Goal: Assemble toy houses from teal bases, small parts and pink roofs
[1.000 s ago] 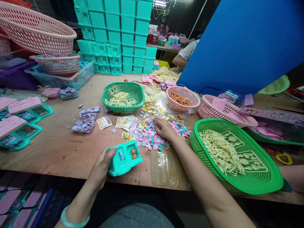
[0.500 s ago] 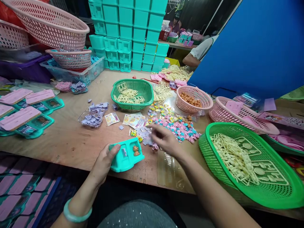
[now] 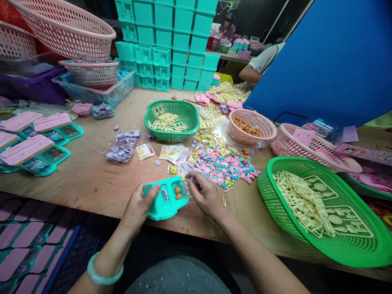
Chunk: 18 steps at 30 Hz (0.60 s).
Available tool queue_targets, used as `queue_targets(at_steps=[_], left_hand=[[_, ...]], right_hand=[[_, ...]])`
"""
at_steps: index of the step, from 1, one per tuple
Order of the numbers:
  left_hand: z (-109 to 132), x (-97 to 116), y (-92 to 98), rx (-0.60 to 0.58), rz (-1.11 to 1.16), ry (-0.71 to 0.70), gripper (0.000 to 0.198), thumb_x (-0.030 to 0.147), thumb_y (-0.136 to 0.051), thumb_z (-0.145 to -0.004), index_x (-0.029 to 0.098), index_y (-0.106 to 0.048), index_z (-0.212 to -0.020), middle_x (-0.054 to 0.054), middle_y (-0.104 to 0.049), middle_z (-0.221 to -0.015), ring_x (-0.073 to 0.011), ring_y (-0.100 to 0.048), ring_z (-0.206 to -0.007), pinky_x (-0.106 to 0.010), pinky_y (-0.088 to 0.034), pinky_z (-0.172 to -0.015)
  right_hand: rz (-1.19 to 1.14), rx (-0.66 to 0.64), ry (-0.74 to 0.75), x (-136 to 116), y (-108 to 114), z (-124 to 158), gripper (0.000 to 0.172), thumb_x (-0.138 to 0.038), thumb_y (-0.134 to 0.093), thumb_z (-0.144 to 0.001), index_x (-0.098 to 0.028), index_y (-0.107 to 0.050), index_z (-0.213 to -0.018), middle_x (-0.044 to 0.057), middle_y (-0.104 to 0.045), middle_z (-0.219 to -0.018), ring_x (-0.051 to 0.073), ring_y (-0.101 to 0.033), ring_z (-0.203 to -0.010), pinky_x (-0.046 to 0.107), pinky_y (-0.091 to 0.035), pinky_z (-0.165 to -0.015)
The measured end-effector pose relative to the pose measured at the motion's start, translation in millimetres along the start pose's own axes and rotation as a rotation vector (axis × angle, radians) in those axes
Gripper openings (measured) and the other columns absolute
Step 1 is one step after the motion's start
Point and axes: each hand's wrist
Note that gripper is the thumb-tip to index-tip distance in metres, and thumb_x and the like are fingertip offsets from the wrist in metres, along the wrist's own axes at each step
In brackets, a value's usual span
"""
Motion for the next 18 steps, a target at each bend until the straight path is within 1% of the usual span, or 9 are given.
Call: queue_targets(at_steps=[6,8,14,18], left_hand=[[-0.8,1.1,0.0,0.019,-0.003,0.008,0.060,0.068,-0.079,-0.065,0.016,-0.066,-0.091,-0.004,-0.072,-0.080,-0.0226,-0.065,-0.074,-0.030,-0.050,-0.064],[-1.5,2.2,-0.4,0.013,-0.009,0.006,0.060,0.068,-0.079,-0.065,0.016,-0.066,-0.091,-0.004,-0.071,-0.079,-0.0219,-0.065,-0.073,-0.029,-0.050,-0.063],[-5.8,4.7,-3.4,0.023,-0.018,-0.008,0.058,0.068,-0.079,-0.063,0.016,-0.063,-0.082,-0.001,-0.068,-0.072,-0.0179,-0.061,-0.065,-0.027,-0.048,-0.058],[-11.0,4.8,-5.9,0.034,0.018,-0.003,0.061,0.068,-0.080,-0.062,0.015,-0.066,-0.087,-0.003,-0.070,-0.076,-0.0205,-0.064,-0.068,-0.029,-0.051,-0.060]], right_hand=[[0.054,0.023,0.007,0.2,4.0,1.8,0.016,-0.026,-0.049,-0.097,-0.021,-0.064,-0.100,-0.002,-0.065,-0.069,0.012,-0.053,-0.051,0.024,-0.039,-0.053],[0.081,0.030,0.032,1.6,3.2,1.4,0.016,-0.025,-0.048,-0.097,-0.021,-0.064,-0.101,-0.001,-0.068,-0.073,0.012,-0.055,-0.053,0.024,-0.041,-0.054],[0.205,0.111,0.122,4.9,-10.2,1.3,0.018,-0.021,-0.045,-0.099,-0.020,-0.063,-0.105,0.004,-0.073,-0.082,0.016,-0.065,-0.060,0.026,-0.045,-0.058],[0.318,0.184,0.139,5.2,-21.7,4.5,0.023,-0.020,-0.042,-0.100,-0.018,-0.062,-0.112,0.008,-0.075,-0.084,0.019,-0.070,-0.067,0.027,-0.045,-0.058]])
Point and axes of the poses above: each hand's wrist, its own z-axis away from the middle knuckle, its own y-axis out of the back of the hand, x = y × z
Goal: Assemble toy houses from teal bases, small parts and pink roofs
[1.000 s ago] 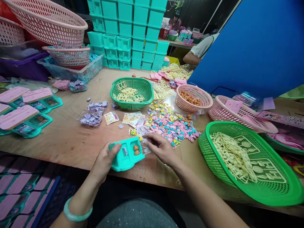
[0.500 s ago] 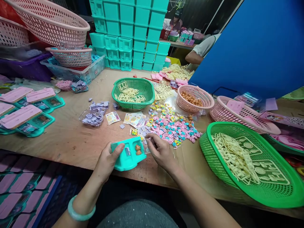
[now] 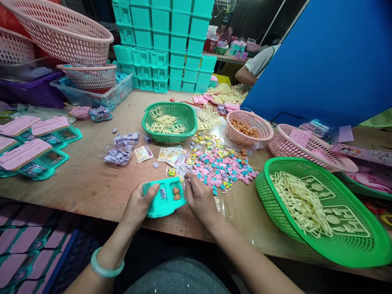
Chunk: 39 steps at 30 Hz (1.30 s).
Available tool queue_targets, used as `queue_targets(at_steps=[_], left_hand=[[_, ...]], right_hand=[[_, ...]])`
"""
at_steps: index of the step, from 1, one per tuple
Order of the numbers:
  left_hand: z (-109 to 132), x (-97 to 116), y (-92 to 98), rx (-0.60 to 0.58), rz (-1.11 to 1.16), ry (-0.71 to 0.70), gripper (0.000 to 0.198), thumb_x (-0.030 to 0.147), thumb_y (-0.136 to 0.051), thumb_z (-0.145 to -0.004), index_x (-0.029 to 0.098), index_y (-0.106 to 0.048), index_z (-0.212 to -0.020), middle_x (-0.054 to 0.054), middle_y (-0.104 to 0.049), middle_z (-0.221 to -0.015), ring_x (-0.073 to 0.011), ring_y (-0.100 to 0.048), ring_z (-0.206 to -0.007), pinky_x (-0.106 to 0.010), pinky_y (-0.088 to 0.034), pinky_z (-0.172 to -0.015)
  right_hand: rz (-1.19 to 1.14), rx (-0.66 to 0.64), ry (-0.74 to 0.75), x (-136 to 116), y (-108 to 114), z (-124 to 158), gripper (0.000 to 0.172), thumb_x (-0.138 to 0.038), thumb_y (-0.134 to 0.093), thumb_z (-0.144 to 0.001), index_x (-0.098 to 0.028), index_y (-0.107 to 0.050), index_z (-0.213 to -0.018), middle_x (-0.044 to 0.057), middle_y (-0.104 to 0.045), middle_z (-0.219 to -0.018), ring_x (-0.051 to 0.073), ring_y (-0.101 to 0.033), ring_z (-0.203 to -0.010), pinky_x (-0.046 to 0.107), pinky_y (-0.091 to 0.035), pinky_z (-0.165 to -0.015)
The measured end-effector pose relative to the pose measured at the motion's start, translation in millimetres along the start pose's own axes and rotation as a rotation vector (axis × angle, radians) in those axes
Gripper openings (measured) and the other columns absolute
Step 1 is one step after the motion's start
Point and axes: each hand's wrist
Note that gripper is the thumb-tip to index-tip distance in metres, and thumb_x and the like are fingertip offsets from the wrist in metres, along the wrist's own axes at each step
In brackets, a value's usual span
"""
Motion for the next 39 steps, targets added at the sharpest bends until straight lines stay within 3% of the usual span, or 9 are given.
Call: queue_targets(at_steps=[3,9,16,21,26,30,35,37,39], left_hand=[[-3.7,-0.6,-0.8,0.003,0.013,0.000,0.062,0.067,-0.081,-0.061,0.014,-0.068,-0.091,-0.005,-0.073,-0.078,-0.0223,-0.066,-0.070,-0.031,-0.052,-0.063],[-3.3,-3.8,-0.5,-0.003,0.054,-0.002,0.060,0.068,-0.079,-0.064,0.015,-0.068,-0.090,-0.005,-0.074,-0.080,-0.0233,-0.068,-0.071,-0.031,-0.053,-0.064],[-2.0,-8.8,0.6,0.021,-0.025,-0.054,0.057,0.066,-0.078,-0.066,0.015,-0.067,-0.089,-0.003,-0.070,-0.075,-0.0207,-0.063,-0.067,-0.029,-0.049,-0.060],[6.9,-10.4,8.2,-0.028,-0.025,-0.110,0.050,0.064,-0.073,-0.074,0.016,-0.065,-0.087,-0.002,-0.068,-0.075,-0.0197,-0.062,-0.071,-0.029,-0.050,-0.065],[13.4,-12.2,12.8,-0.084,-0.021,-0.166,0.049,0.064,-0.072,-0.075,0.018,-0.063,-0.089,-0.001,-0.067,-0.077,-0.0199,-0.062,-0.073,-0.030,-0.050,-0.067],[14.4,-16.9,11.3,-0.057,-0.008,-0.172,0.051,0.066,-0.072,-0.072,0.018,-0.062,-0.087,0.000,-0.066,-0.075,-0.0199,-0.060,-0.072,-0.030,-0.049,-0.066],[17.1,-26.9,20.0,-0.082,0.114,-0.133,0.048,0.064,-0.070,-0.076,0.019,-0.064,-0.093,-0.002,-0.068,-0.083,-0.0224,-0.062,-0.080,-0.032,-0.051,-0.073],[17.8,-29.4,31.4,-0.083,0.189,-0.102,0.047,0.061,-0.069,-0.079,0.019,-0.065,-0.099,-0.002,-0.070,-0.088,-0.0234,-0.063,-0.085,-0.033,-0.052,-0.078],[17.5,-30.6,45.3,-0.006,0.235,-0.105,0.046,0.060,-0.070,-0.080,0.020,-0.066,-0.101,-0.002,-0.070,-0.090,-0.0230,-0.063,-0.087,-0.032,-0.051,-0.078]], right_hand=[[-0.002,0.032,-0.044,-1.6,-3.6,1.4,0.024,-0.020,-0.040,-0.100,-0.017,-0.062,-0.111,0.009,-0.075,-0.084,0.019,-0.069,-0.066,0.028,-0.044,-0.057],[-0.245,-0.038,-0.204,0.8,-7.0,-1.0,0.017,-0.024,-0.041,-0.100,-0.022,-0.058,-0.100,-0.002,-0.064,-0.065,0.015,-0.060,-0.052,0.025,-0.040,-0.051],[-0.071,-0.015,-0.104,-7.9,-3.5,9.9,0.032,-0.029,-0.041,-0.102,-0.015,-0.064,-0.119,0.013,-0.075,-0.095,0.022,-0.071,-0.072,0.031,-0.052,-0.063],[-0.616,-0.136,-0.258,-15.5,14.1,19.4,0.043,-0.046,-0.043,-0.104,-0.028,-0.059,-0.140,0.010,-0.068,-0.128,0.023,-0.067,-0.116,0.039,-0.057,-0.094],[-1.129,-0.520,-0.584,-3.1,-1.8,12.2,0.058,-0.054,-0.070,-0.088,-0.029,-0.059,-0.139,0.010,-0.069,-0.130,0.029,-0.063,-0.124,0.046,-0.054,-0.098],[-1.260,-0.601,-0.675,-5.3,-13.8,10.8,0.059,-0.054,-0.073,-0.085,-0.025,-0.062,-0.135,0.008,-0.071,-0.124,0.029,-0.064,-0.120,0.043,-0.050,-0.101],[-1.107,-0.626,-0.624,-12.6,-7.6,5.3,0.059,-0.056,-0.072,-0.085,-0.025,-0.063,-0.135,0.007,-0.069,-0.129,0.029,-0.062,-0.121,0.042,-0.050,-0.101],[-0.899,-0.695,-0.477,-13.2,-9.7,-13.6,0.051,-0.055,-0.065,-0.090,-0.024,-0.066,-0.131,0.007,-0.070,-0.128,0.027,-0.065,-0.118,0.040,-0.051,-0.100],[-0.533,-0.661,-0.301,-14.9,-23.1,-46.6,0.042,-0.051,-0.054,-0.098,-0.022,-0.069,-0.125,0.008,-0.073,-0.122,0.024,-0.068,-0.110,0.035,-0.053,-0.095]])
Point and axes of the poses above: each hand's wrist, its own z-axis away from the middle knuckle, its own y-axis out of the back of the hand, x = y × z
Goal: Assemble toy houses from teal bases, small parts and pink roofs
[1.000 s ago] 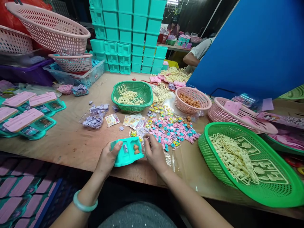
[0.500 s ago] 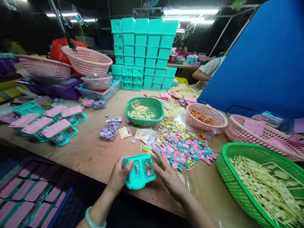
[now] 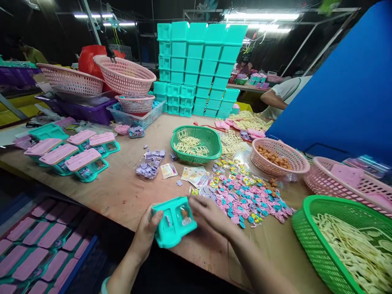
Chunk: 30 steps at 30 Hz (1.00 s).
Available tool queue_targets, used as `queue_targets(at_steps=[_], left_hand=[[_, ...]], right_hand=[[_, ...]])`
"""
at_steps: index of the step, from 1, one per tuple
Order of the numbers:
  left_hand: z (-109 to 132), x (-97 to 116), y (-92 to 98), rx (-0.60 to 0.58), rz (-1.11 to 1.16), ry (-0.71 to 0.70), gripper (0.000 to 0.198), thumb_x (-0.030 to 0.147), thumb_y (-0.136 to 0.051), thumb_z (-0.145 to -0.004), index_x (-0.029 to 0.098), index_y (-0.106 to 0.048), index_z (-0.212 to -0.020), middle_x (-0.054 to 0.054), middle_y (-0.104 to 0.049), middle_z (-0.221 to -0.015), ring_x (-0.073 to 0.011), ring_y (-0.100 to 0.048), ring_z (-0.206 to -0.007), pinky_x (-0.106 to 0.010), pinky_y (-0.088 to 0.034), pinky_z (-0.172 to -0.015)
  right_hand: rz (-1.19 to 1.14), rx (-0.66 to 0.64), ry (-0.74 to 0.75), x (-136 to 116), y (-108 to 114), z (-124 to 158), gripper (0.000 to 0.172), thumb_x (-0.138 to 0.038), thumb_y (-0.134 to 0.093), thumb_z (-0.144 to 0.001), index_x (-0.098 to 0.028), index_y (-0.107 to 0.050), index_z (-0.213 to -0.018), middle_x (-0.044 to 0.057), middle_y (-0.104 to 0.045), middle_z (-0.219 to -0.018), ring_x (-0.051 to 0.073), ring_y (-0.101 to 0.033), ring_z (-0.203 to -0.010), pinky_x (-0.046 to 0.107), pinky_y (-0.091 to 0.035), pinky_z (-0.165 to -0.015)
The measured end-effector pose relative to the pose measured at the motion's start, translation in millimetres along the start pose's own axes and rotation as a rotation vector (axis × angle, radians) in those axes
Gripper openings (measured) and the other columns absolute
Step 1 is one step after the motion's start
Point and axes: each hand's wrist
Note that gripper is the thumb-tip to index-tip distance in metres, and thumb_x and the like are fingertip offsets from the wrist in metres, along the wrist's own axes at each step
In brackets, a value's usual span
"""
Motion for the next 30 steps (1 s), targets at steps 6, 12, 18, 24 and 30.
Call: queue_targets(at_steps=[6,12,18,24,30], left_hand=[[-1.2,-1.4,26.0,0.197,0.077,-0.034,0.045,0.062,-0.073,-0.077,0.019,-0.067,-0.089,0.000,-0.066,-0.081,-0.0202,-0.061,-0.080,-0.029,-0.049,-0.074],[0.0,-5.4,26.8,0.182,0.131,-0.027,0.042,0.061,-0.072,-0.079,0.020,-0.067,-0.089,-0.001,-0.067,-0.083,-0.0208,-0.061,-0.086,-0.030,-0.049,-0.080],[6.0,4.8,43.5,0.197,0.194,0.043,0.044,0.061,-0.076,-0.075,0.019,-0.067,-0.088,-0.002,-0.069,-0.085,-0.0225,-0.063,-0.086,-0.031,-0.050,-0.078],[6.2,8.9,47.6,0.164,0.170,0.025,0.043,0.059,-0.075,-0.076,0.020,-0.067,-0.091,-0.001,-0.068,-0.082,-0.0213,-0.062,-0.081,-0.030,-0.050,-0.073],[14.1,12.4,39.6,0.161,0.129,-0.022,0.040,0.056,-0.076,-0.077,0.020,-0.067,-0.092,-0.001,-0.070,-0.085,-0.0225,-0.063,-0.087,-0.031,-0.050,-0.078]], right_hand=[[0.734,0.310,0.010,-27.2,-23.4,-151.7,0.029,-0.029,-0.052,-0.101,-0.011,-0.063,-0.120,0.020,-0.071,-0.116,0.028,-0.070,-0.104,0.036,-0.053,-0.087],[0.906,0.262,0.095,-32.6,-49.5,-206.5,0.028,-0.008,-0.037,-0.100,-0.012,-0.060,-0.115,0.020,-0.067,-0.115,0.023,-0.069,-0.096,0.030,-0.051,-0.076],[0.953,0.111,0.326,-10.6,-19.9,-127.6,0.024,-0.011,-0.043,-0.098,-0.019,-0.065,-0.103,0.012,-0.066,-0.114,0.022,-0.061,-0.106,0.029,-0.047,-0.092],[0.822,0.239,0.270,16.4,-12.3,-107.2,0.029,-0.011,-0.040,-0.098,-0.016,-0.066,-0.112,0.013,-0.069,-0.115,0.021,-0.064,-0.106,0.030,-0.049,-0.092],[0.880,0.333,0.089,-22.9,-46.5,-196.9,0.031,-0.016,-0.040,-0.102,-0.010,-0.056,-0.128,0.020,-0.069,-0.117,0.025,-0.067,-0.101,0.032,-0.050,-0.084]])
Point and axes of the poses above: each hand's wrist, its own z-axis away from the middle knuckle, its own y-axis out of the back of the hand, x = y × z
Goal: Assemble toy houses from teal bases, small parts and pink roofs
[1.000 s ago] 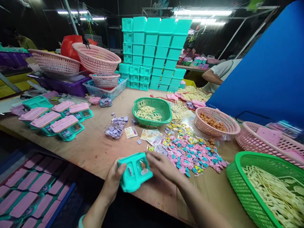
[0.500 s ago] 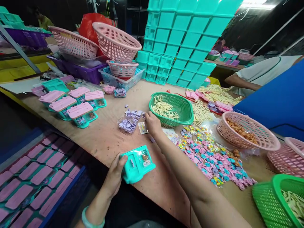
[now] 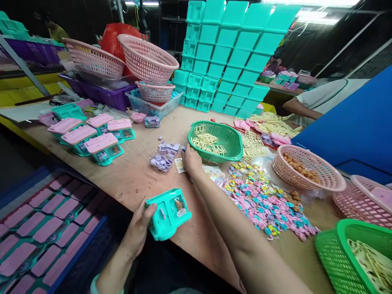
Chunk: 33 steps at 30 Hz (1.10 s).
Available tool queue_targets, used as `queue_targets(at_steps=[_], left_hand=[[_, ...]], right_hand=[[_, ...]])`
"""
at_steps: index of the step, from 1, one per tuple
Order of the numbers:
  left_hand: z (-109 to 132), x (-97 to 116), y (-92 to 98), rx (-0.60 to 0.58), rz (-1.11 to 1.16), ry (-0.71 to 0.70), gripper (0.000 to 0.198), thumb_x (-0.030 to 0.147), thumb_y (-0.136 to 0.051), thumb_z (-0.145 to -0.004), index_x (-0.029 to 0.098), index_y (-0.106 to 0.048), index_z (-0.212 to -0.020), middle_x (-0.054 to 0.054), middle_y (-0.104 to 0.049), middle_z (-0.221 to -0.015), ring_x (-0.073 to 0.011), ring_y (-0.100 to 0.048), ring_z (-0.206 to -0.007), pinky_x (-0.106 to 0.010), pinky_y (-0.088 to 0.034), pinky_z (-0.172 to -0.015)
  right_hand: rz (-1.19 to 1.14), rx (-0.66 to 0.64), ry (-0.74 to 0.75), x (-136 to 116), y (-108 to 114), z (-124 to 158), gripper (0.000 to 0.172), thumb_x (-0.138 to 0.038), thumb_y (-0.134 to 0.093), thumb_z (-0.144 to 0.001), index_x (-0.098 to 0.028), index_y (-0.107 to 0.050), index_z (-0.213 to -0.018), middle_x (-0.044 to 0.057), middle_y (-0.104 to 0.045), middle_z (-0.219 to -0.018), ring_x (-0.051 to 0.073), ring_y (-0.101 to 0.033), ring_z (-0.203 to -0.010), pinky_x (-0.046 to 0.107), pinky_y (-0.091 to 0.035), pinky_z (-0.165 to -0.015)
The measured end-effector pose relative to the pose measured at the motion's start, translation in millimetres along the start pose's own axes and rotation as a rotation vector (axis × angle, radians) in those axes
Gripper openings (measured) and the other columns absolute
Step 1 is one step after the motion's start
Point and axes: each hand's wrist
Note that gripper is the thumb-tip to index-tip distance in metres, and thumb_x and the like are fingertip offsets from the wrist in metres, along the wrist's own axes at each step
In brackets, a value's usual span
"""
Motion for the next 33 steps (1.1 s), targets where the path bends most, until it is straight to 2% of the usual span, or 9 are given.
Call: queue_targets(at_steps=[3,6,9,13,17,22,25,29,33], left_hand=[[5.7,3.5,7.6,0.042,0.033,0.005,0.043,0.057,-0.077,-0.075,0.019,-0.068,-0.094,-0.003,-0.073,-0.089,-0.0247,-0.065,-0.090,-0.032,-0.051,-0.079],[8.6,6.3,18.3,0.092,0.060,0.004,0.045,0.058,-0.078,-0.073,0.019,-0.069,-0.093,-0.004,-0.074,-0.091,-0.0255,-0.066,-0.091,-0.032,-0.051,-0.079],[6.9,6.2,24.5,0.115,0.075,0.009,0.045,0.057,-0.079,-0.074,0.018,-0.069,-0.094,-0.003,-0.074,-0.089,-0.0247,-0.066,-0.089,-0.031,-0.052,-0.076],[-0.2,4.3,20.6,0.089,0.079,0.007,0.046,0.058,-0.079,-0.073,0.017,-0.069,-0.093,-0.003,-0.073,-0.084,-0.0237,-0.067,-0.084,-0.031,-0.053,-0.075],[-5.3,4.2,15.1,0.073,0.086,0.011,0.047,0.059,-0.080,-0.072,0.018,-0.069,-0.091,-0.005,-0.075,-0.089,-0.0262,-0.069,-0.091,-0.032,-0.056,-0.076],[-5.1,3.1,15.6,0.099,0.117,0.021,0.047,0.059,-0.080,-0.072,0.017,-0.069,-0.092,-0.003,-0.075,-0.087,-0.0221,-0.069,-0.088,-0.028,-0.056,-0.075],[-4.5,4.1,14.2,0.104,0.132,0.028,0.051,0.058,-0.081,-0.071,0.017,-0.071,-0.100,-0.004,-0.076,-0.092,-0.0214,-0.069,-0.089,-0.028,-0.056,-0.076],[-4.3,9.3,12.9,0.109,0.135,0.073,0.057,0.060,-0.083,-0.067,0.016,-0.074,-0.103,-0.006,-0.078,-0.095,-0.0239,-0.071,-0.092,-0.029,-0.057,-0.075],[-4.6,14.0,15.0,0.109,0.140,0.063,0.054,0.059,-0.083,-0.067,0.018,-0.075,-0.102,-0.006,-0.080,-0.098,-0.0264,-0.072,-0.094,-0.030,-0.058,-0.074]], right_hand=[[0.048,-0.029,-0.036,-15.6,7.6,-15.1,0.027,-0.008,-0.039,-0.099,-0.010,-0.060,-0.116,0.018,-0.069,-0.107,0.023,-0.067,-0.091,0.029,-0.048,-0.075],[0.084,-0.021,0.042,-9.6,24.3,9.4,0.025,-0.010,-0.038,-0.101,-0.013,-0.060,-0.113,0.017,-0.065,-0.115,0.023,-0.062,-0.101,0.030,-0.047,-0.080],[0.124,-0.040,0.213,8.2,35.7,74.1,0.026,-0.017,-0.038,-0.104,-0.017,-0.063,-0.108,0.014,-0.064,-0.113,0.025,-0.058,-0.103,0.033,-0.047,-0.087],[0.134,-0.031,0.613,27.7,35.7,179.7,0.029,-0.009,-0.039,-0.100,-0.015,-0.064,-0.114,0.013,-0.066,-0.097,0.026,-0.058,-0.086,0.038,-0.051,-0.077],[-0.166,0.027,0.590,31.4,30.6,240.6,0.034,-0.011,-0.042,-0.101,-0.019,-0.054,-0.133,0.012,-0.064,-0.108,0.024,-0.060,-0.093,0.036,-0.056,-0.082],[-0.390,0.194,0.320,30.7,25.7,240.3,0.033,-0.017,-0.056,-0.097,-0.021,-0.054,-0.130,0.016,-0.056,-0.120,0.027,-0.059,-0.112,0.043,-0.056,-0.092],[-0.398,0.042,0.306,35.2,27.0,222.0,0.029,-0.019,-0.055,-0.098,-0.021,-0.057,-0.127,0.016,-0.056,-0.128,0.028,-0.057,-0.119,0.046,-0.053,-0.099],[-0.369,-0.199,0.332,44.1,42.0,199.8,0.014,-0.020,-0.053,-0.099,-0.020,-0.067,-0.100,0.009,-0.064,-0.099,0.020,-0.063,-0.092,0.033,-0.054,-0.081],[-0.253,-0.345,0.389,43.8,68.2,184.0,0.014,-0.024,-0.057,-0.097,-0.019,-0.060,-0.084,0.006,-0.064,-0.087,0.018,-0.060,-0.078,0.028,-0.047,-0.069]])
Point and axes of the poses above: each hand's wrist, its own z-axis away from the middle knuckle, its own y-axis out of the back of the hand, x = y × z
